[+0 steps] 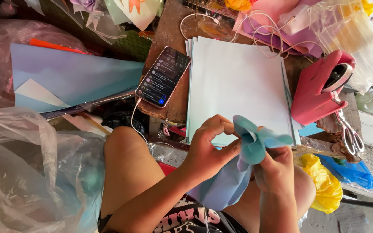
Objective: The person folds a light blue sheet of paper into a flower shape by hand. They fold the paper in half, then into quarters, and finally shape it into a flower.
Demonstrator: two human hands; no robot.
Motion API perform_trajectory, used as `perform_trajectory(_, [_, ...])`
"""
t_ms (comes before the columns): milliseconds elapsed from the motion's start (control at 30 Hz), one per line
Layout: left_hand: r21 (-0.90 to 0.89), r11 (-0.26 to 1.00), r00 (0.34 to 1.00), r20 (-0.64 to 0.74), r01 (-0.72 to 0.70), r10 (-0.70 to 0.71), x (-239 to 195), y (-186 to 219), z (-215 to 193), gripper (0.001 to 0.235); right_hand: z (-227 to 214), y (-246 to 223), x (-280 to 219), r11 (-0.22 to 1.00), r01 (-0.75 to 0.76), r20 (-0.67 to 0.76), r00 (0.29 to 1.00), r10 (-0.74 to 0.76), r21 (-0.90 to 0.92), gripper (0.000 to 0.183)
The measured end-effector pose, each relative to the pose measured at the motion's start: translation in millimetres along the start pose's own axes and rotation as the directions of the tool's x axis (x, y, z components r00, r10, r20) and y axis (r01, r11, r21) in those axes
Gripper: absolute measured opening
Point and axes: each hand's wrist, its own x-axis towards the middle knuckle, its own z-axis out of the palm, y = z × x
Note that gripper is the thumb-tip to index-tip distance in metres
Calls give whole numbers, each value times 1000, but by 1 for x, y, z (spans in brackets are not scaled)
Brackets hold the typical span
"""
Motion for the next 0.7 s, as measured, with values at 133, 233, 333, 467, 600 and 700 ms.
perform_trajectory(133, [31,999,1000,-7,20,-20,-1,2,4,15,-8,-2,0,999,41,77,996,-42,8,48])
perform_trajectory(233, [8,1000,998,-57,12,-12,-1,2,7,12,-8,-8,1,992,47,137,990,-31,-117,57])
perform_trajectory(333, [-56,996,996,-54,69,-72,-1,-1,8,10,-17,-4,-6,988,7,73,997,5,-154,51])
perform_trajectory(467, [-44,997,998,14,-56,57,0,1,7,10,-15,-8,-9,990,-5,56,998,13,-141,55])
perform_trajectory(600, [15,989,989,-22,-147,147,0,7,9,11,-11,-7,-10,986,29,29,999,-24,-166,53])
perform_trajectory(700, [16,984,984,26,-178,177,-3,4,9,11,1,-15,-7,976,-14,-55,998,1,-219,28])
